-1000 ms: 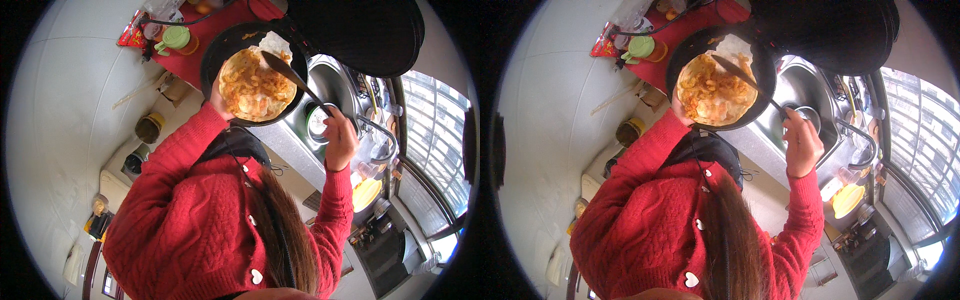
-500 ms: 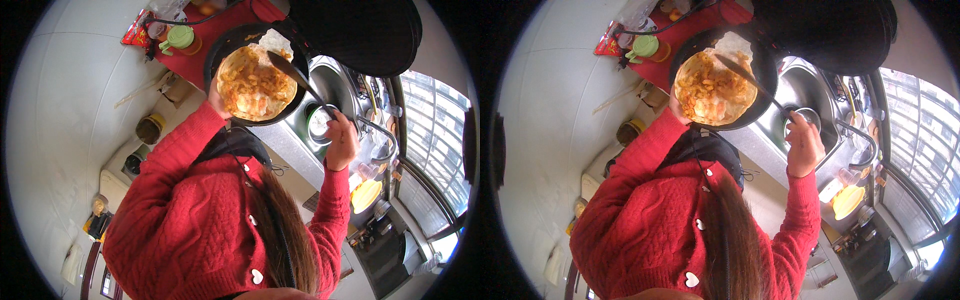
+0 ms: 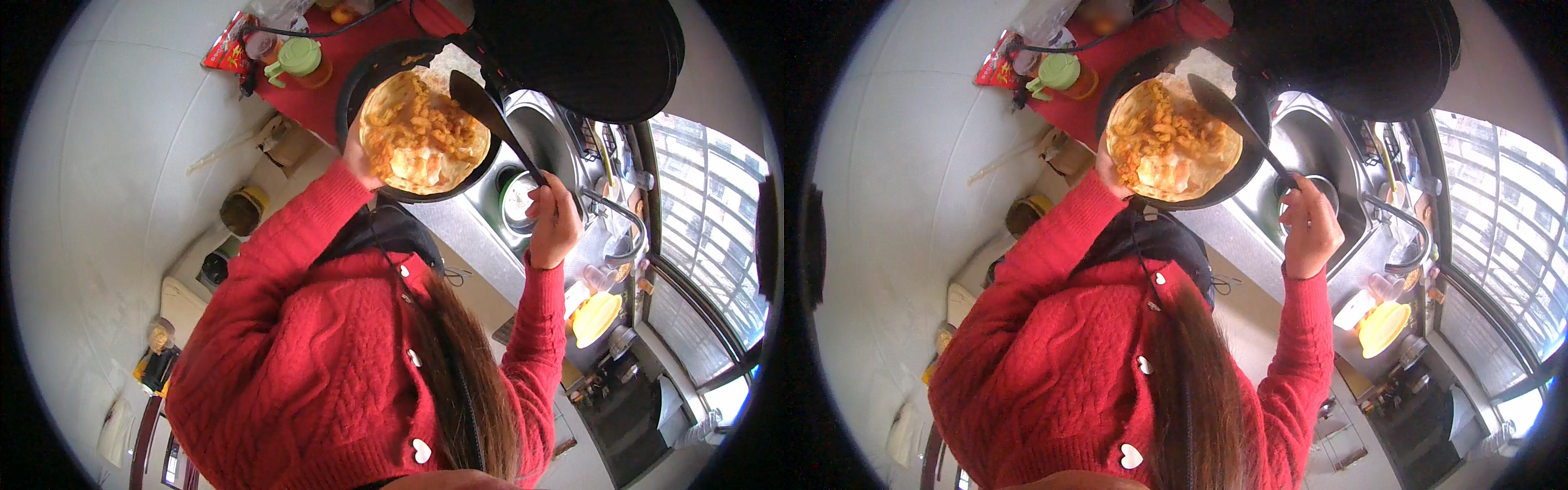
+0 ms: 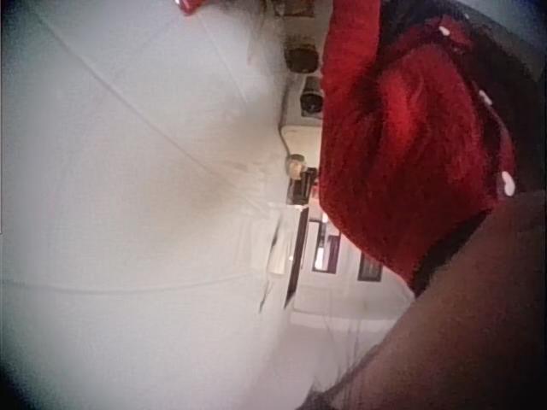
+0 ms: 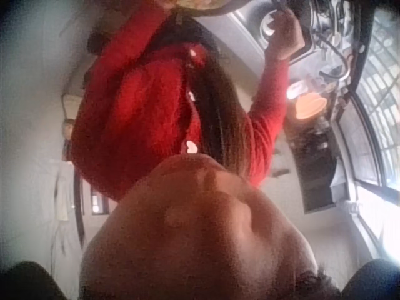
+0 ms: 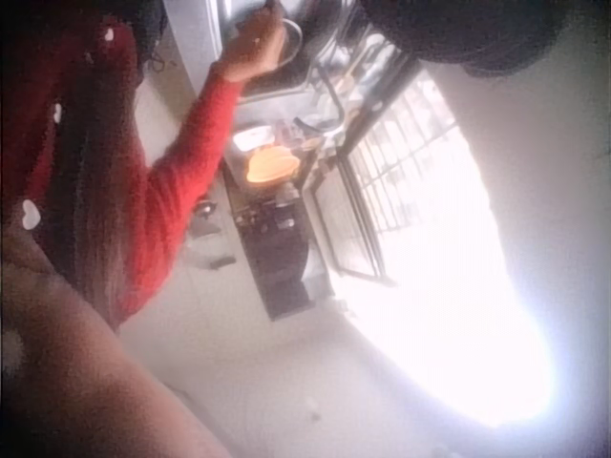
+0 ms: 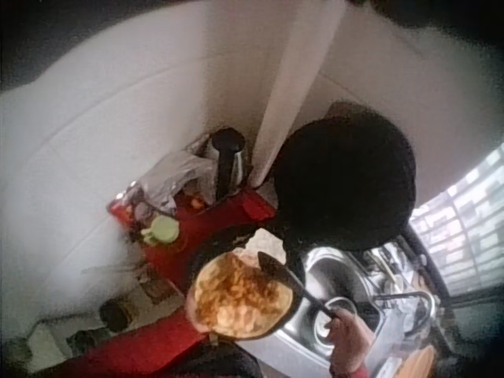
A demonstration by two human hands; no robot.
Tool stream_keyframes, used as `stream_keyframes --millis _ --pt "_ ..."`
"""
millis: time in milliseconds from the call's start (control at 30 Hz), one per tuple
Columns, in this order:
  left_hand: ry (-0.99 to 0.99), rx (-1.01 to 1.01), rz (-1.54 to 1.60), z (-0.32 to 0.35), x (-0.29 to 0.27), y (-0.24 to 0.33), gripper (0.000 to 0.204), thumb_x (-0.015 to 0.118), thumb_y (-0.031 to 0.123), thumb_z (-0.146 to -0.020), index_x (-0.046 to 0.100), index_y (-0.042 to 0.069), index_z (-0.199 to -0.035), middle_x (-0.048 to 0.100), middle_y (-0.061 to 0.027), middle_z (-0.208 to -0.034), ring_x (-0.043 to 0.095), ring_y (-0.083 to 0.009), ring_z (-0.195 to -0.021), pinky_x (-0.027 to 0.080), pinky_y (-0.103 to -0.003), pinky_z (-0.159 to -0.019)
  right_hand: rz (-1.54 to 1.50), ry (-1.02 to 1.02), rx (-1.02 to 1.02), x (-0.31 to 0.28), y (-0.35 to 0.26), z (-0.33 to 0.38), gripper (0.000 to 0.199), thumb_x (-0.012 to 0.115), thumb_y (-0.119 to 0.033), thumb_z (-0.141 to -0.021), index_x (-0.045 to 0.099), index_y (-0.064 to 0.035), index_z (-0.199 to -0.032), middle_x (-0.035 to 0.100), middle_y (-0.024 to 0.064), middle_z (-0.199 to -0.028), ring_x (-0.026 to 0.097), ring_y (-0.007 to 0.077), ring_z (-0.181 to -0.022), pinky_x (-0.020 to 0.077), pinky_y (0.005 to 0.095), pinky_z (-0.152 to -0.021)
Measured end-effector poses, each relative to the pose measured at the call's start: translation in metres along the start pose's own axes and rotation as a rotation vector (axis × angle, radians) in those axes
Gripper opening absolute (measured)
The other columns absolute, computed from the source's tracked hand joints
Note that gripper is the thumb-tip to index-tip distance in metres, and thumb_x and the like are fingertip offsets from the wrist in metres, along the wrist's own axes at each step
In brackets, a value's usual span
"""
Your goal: The person places a carton into a pot on the stove, then moves to an electric skillet to scoop cooked filling onto a flatbread. They fold the flatbread into a wrap and place it into a paper bag.
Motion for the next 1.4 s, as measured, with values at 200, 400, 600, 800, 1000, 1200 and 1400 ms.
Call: stream_keyframes --millis 200,400,600,800,1000,1200,1400 --pt "0.057 0.065 -0.075 -0.005 0.000 0.002 0.049 0.034 0.039 -0.098 0.039 0.011 -0.138 0.046 -0.0099 -0.136 0.047 -0.0265 -0.123 0.038 -0.043 -0.104 0.054 0.124 -0.045 -0.024 -0.015 0.015 0.022 0.053 0.006 -0.086 0.064 0.0010 -0.104 0.063 0.0084 -0.072 0.056 0.0094 -0.054 0.0446 0.0207 -0.051" --pt "-0.083 0.060 -0.012 -0.009 0.016 0.000 0.049 0.031 0.040 -0.099 0.039 0.012 -0.138 0.046 -0.0089 -0.137 0.047 -0.0255 -0.123 0.038 -0.044 -0.104 -0.046 -0.054 -0.193 0.001 -0.045 0.065 0.023 0.057 0.009 -0.080 0.064 0.0008 -0.100 0.064 0.0100 -0.069 0.062 0.0150 -0.053 0.0466 0.0236 -0.048" --pt "-0.126 -0.001 0.036 -0.009 0.017 -0.004 0.054 0.030 0.045 -0.097 0.037 0.012 -0.139 0.044 -0.0098 -0.139 0.045 -0.0269 -0.126 0.036 -0.045 -0.105 -0.053 -0.194 -0.116 0.034 -0.053 0.088 0.028 0.060 0.009 -0.078 0.064 -0.0023 -0.104 0.063 0.0084 -0.068 0.061 0.0130 -0.052 0.0467 0.0239 -0.046" --pt "-0.055 -0.003 -0.031 -0.001 0.017 -0.004 0.054 0.028 0.042 -0.098 0.033 0.011 -0.141 0.038 -0.0110 -0.143 0.041 -0.0290 -0.129 0.032 -0.045 -0.108 0.017 0.001 -0.141 0.021 -0.059 0.086 0.031 0.060 0.013 -0.075 0.065 0.0002 -0.103 0.063 0.0107 -0.069 0.060 0.0130 -0.052 0.0460 0.0243 -0.046" --pt "-0.113 -0.073 0.072 0.005 0.025 -0.005 0.049 0.028 0.036 -0.099 0.034 0.009 -0.140 0.040 -0.0111 -0.141 0.044 -0.0277 -0.126 0.035 -0.043 -0.106 0.127 0.096 -0.125 0.008 -0.063 0.082 0.026 0.053 0.012 -0.081 0.064 0.0021 -0.103 0.061 0.0098 -0.067 0.056 0.0110 -0.052 0.0427 0.0213 -0.048" --pt "0.021 0.023 -0.054 0.010 0.018 0.001 0.049 0.030 0.037 -0.099 0.036 0.010 -0.139 0.045 -0.0103 -0.138 0.048 -0.0275 -0.123 0.039 -0.044 -0.104 -0.024 -0.020 -0.172 0.021 -0.075 0.106 0.026 0.052 0.015 -0.077 0.063 0.0024 -0.097 0.061 0.0129 -0.065 0.061 0.0156 -0.050 0.0462 0.0236 -0.046" --pt "-0.079 0.114 -0.245 0.014 0.030 0.007 0.051 0.028 0.039 -0.098 0.032 0.012 -0.142 0.041 -0.0100 -0.141 0.044 -0.0276 -0.126 0.036 -0.044 -0.106 0.053 -0.014 -0.149 0.040 -0.078 0.115 0.029 0.062 0.012 -0.073 0.066 0.0005 -0.100 0.065 0.0134 -0.074 0.061 0.0150 -0.052 0.0489 0.0252 -0.046"
Point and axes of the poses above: each hand's wrist, its own z-axis away from the middle knuckle, its own x-axis out of the palm, y = z × x, the point moved 7 cm from there along -z, towards the middle knuckle
